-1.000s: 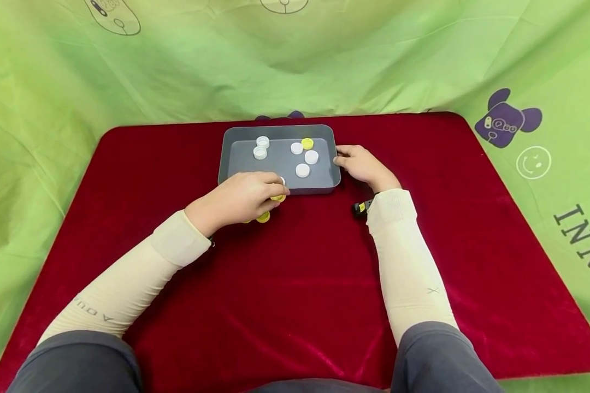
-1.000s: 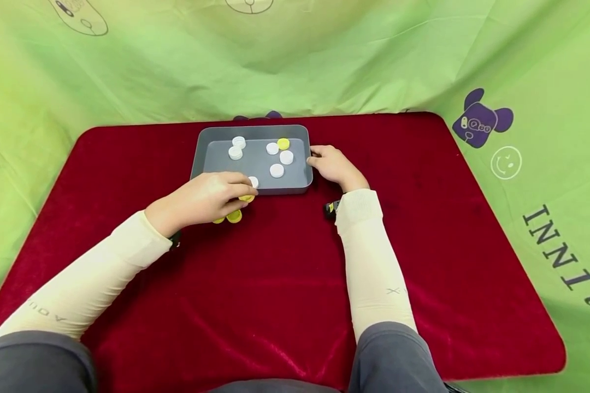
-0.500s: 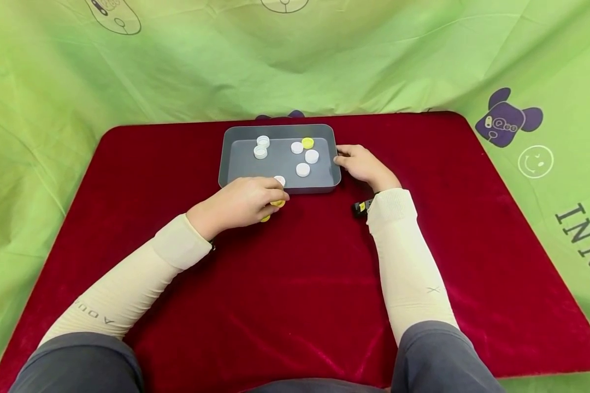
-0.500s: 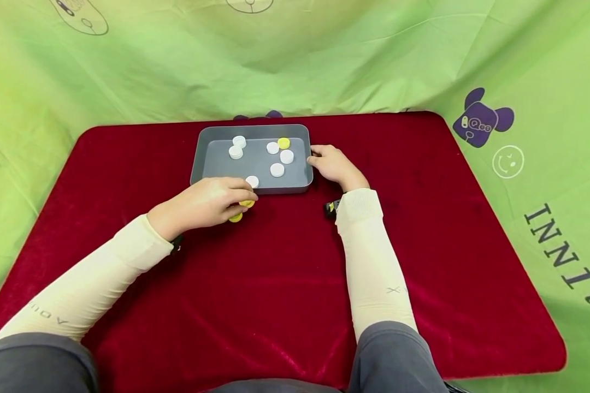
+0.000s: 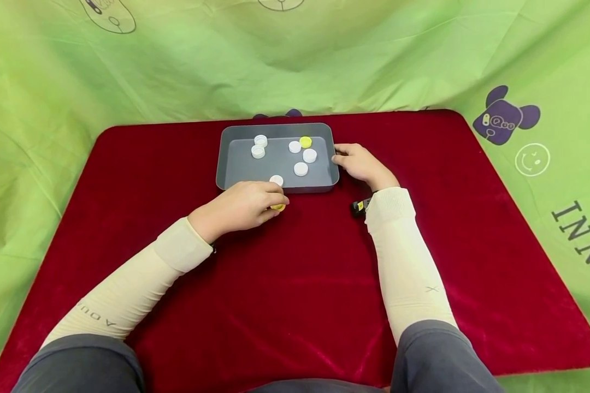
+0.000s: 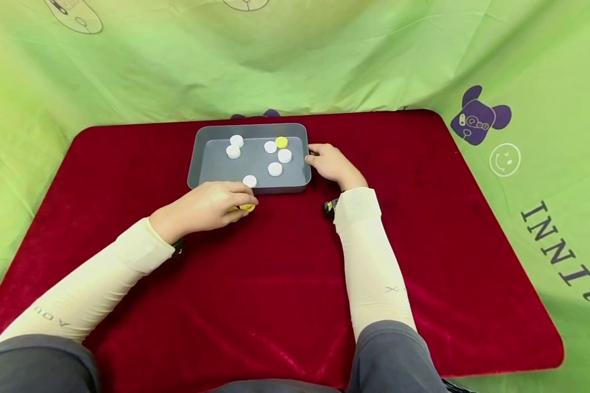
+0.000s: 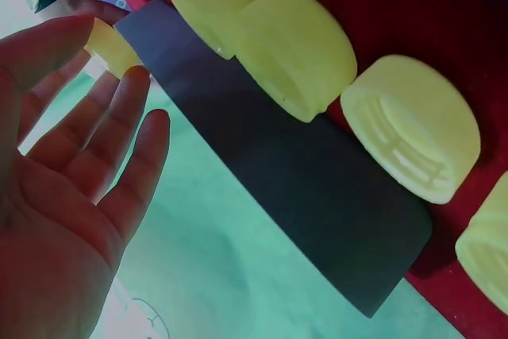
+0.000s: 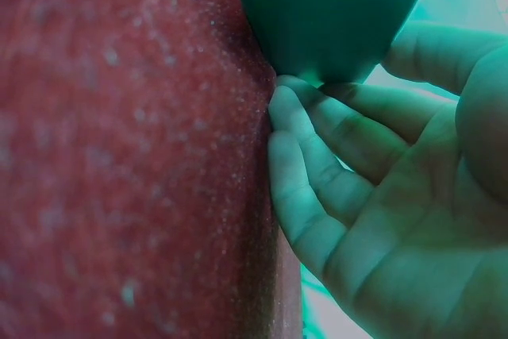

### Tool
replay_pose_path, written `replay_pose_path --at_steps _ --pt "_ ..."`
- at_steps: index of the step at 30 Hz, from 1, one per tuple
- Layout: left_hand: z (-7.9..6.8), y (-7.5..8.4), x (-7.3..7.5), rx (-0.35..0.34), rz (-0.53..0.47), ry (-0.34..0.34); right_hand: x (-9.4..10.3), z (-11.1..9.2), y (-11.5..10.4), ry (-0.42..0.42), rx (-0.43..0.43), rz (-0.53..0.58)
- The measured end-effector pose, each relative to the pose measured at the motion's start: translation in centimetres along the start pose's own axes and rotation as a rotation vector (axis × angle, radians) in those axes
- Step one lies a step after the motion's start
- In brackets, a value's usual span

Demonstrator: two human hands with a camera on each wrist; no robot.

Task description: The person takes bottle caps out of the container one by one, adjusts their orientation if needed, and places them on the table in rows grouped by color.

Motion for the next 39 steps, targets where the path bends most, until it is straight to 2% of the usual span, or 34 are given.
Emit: replay_pose_path --at_steps 19,39 --pt "0.0 -0.4 -1.1 0.021 -0.011 -0.068 -0.1 0.0 -0.3 -0.018 -0.026 -0.019" --pt "0.0 -0.8 -2.0 0.030 -0.002 -0.085 0.1 0.1 -0.1 -0.017 -0.020 -0.049"
Point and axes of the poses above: each hand's wrist, its own z-axis towards the middle knuckle, its own x-axis out of the back of the hand, y = z × x, the point moved 5 cm from there along z, towards the middle knuckle, and after that the axes turned 10 degrees about -z, right-handed, at the moved point
